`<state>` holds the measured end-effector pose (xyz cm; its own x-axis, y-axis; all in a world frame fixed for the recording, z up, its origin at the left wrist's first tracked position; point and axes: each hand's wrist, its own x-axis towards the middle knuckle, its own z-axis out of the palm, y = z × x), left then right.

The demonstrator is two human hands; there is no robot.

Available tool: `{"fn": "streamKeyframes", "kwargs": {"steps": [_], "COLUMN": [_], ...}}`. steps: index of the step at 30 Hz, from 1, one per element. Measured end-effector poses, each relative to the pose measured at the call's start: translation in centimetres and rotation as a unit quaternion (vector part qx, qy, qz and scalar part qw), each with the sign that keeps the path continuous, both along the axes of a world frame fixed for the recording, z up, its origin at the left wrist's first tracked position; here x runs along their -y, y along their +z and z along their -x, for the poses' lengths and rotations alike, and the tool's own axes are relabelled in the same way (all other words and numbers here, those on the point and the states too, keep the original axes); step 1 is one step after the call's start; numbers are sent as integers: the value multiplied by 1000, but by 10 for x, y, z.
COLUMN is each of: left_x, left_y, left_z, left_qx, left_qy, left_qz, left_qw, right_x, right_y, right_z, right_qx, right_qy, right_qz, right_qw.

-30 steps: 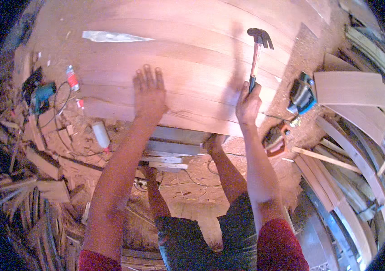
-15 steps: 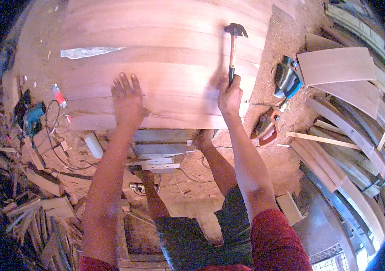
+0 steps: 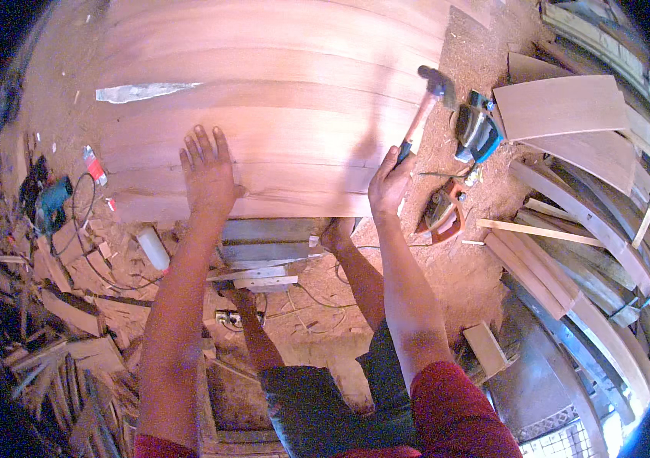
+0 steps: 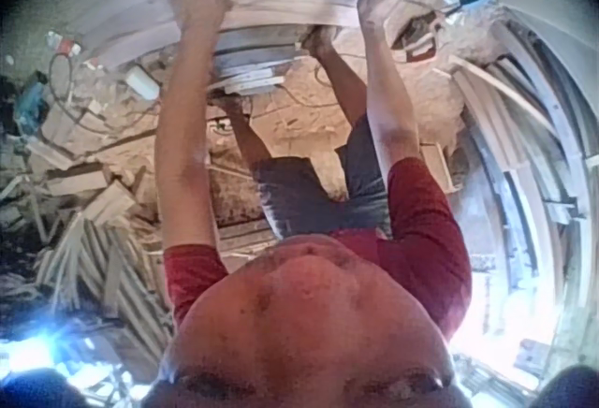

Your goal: The person applies glue to the edges of wooden boards, fits them together, and hammers them into a wooden frame on the floor.

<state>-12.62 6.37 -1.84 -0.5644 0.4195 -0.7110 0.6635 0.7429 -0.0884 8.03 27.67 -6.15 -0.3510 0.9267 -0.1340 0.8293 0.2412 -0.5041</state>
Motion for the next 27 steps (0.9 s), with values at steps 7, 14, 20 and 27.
{"fn": "streamKeyframes", "kwargs": {"steps": [7, 14, 20, 27], "left_x": [1, 11, 24, 24], "left_y": [-4, -10, -35, -31], "left_z": [-4, -5, -12, -9], "left_qx": [-15, -4, -76, -54], "left_qy": [-6, 5, -8, 10], "left_qz": [-3, -40, -67, -75], "left_qw": [1000, 999, 995, 996], "right_x": [-8, 1, 55, 113], "right_y": [4, 5, 20, 31], "right_z": [-8, -5, 68, 203], "right_qx": [43, 47, -21, -44], "right_qy": [-4, 29, 201, 385], "right_qz": [12, 42, 122, 147], "right_qw": [999, 998, 972, 910]}}
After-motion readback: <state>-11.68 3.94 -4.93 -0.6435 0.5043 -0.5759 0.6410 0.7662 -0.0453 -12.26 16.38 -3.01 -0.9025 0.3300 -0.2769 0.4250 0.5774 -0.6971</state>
